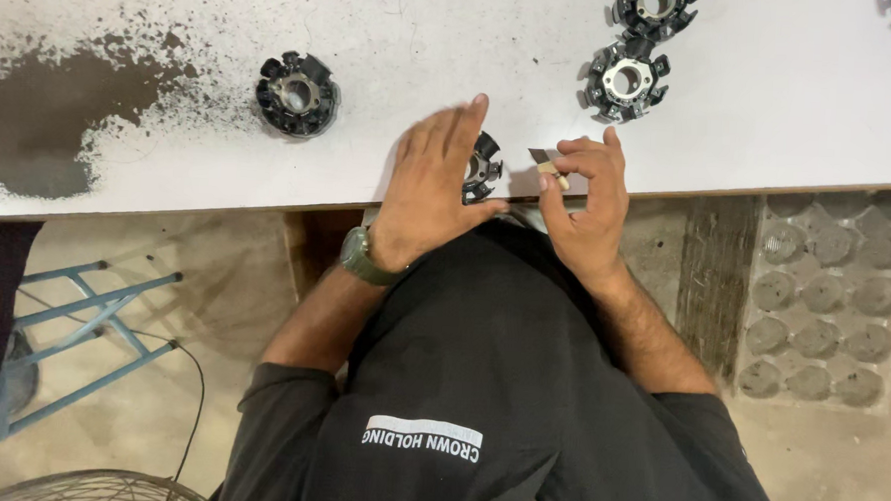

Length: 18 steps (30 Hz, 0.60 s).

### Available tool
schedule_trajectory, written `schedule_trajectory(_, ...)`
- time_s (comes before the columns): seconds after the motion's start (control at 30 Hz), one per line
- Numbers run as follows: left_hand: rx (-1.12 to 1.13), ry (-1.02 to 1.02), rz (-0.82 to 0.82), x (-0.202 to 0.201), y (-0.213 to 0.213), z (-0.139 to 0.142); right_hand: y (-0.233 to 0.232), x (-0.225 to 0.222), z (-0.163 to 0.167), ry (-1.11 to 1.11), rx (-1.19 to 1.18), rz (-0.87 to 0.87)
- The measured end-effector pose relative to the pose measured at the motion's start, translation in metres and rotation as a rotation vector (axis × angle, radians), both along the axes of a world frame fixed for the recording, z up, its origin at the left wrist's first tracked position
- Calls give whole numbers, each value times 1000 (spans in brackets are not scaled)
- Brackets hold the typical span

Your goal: The person sits at a workbench assembling mecanum wheels, pressing black rubber rollers one at a time into the slots of wheel hubs by hand. Completed wheels accumulate on the table as the person works through a pile of loose rollers.

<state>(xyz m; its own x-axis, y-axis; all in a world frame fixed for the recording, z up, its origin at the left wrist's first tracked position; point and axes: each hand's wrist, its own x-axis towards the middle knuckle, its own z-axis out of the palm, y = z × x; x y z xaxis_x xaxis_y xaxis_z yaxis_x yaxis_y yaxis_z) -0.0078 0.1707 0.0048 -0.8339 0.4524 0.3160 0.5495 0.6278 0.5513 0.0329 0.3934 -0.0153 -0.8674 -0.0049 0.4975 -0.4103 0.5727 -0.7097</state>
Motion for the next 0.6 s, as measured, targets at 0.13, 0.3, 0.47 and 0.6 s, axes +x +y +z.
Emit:
schedule_trajectory(0.13, 53, 265, 25, 9, -12, 12, -9, -3, 1, 11, 26, 64)
schedule_trajectory(0.3, 4, 17, 60, -2, -9, 3, -26, -12, 0, 1, 113, 134)
schedule_trajectory(0.47, 80, -47, 135, -1, -6, -8, -35, -15, 0, 46, 246, 107)
schedule_trajectory(0.6, 143, 2, 158, 0, -7, -9, -36, -16, 2, 60, 307, 130)
